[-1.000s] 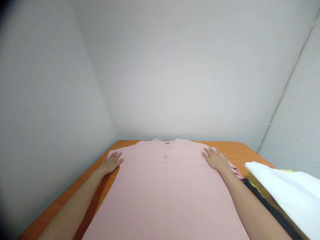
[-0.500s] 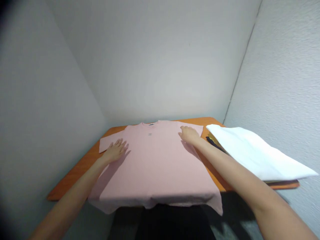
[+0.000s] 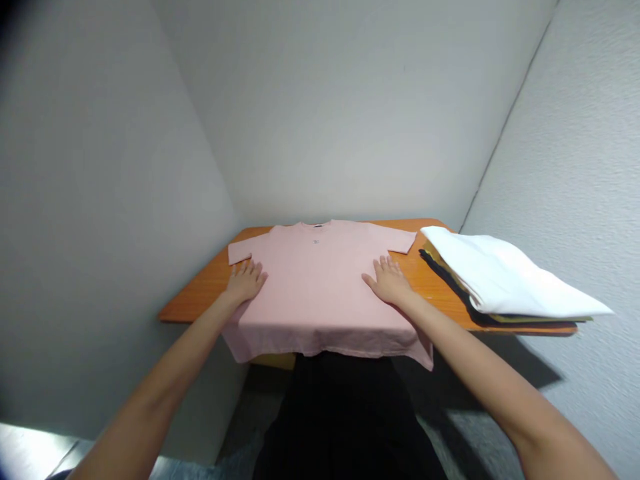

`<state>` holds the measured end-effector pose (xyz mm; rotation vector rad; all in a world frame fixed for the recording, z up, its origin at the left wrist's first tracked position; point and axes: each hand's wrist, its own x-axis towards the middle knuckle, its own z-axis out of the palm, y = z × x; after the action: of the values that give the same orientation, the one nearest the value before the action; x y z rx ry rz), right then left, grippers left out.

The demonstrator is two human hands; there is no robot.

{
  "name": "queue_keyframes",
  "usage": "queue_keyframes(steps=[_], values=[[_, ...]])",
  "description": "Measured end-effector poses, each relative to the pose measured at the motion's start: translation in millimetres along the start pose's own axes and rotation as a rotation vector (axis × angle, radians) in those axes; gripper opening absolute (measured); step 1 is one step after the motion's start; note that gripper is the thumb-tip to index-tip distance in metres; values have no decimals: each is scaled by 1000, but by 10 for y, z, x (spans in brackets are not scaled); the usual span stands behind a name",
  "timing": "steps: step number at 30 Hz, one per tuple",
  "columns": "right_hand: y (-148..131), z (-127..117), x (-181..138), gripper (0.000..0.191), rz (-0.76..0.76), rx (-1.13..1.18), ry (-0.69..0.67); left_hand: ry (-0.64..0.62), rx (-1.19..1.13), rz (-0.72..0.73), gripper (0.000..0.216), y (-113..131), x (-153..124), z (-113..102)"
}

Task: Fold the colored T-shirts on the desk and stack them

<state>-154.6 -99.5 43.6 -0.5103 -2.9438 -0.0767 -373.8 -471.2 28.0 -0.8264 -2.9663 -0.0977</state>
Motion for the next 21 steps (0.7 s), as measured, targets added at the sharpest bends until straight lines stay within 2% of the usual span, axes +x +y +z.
queue_keyframes(steps=[5,8,11,13,14,16,19,21], values=[[-70,67,-453,85,-75,-1,1,14,-7,90,73,227,-356,55],[-149,169,-682,85,-10,-18,-31,-3,-16,111,69,224,-343,68],[-193,124,-656,87,23,1,-112,-17,-27,132,62,196,-206,-68],[-117,-39,-414,87,5,60,-175,11,-28,132,57,312,-197,-202],[-37,-159,-225,84,-1,88,-182,48,-30,147,55,447,-248,-259],[193,-447,244,75,42,118,-130,160,-56,244,50,891,-469,-314],[594,-836,987,59,186,116,-12,270,-232,572,43,1891,-975,-188],[820,-963,1374,46,255,131,21,216,-324,769,41,2579,-1293,-10]])
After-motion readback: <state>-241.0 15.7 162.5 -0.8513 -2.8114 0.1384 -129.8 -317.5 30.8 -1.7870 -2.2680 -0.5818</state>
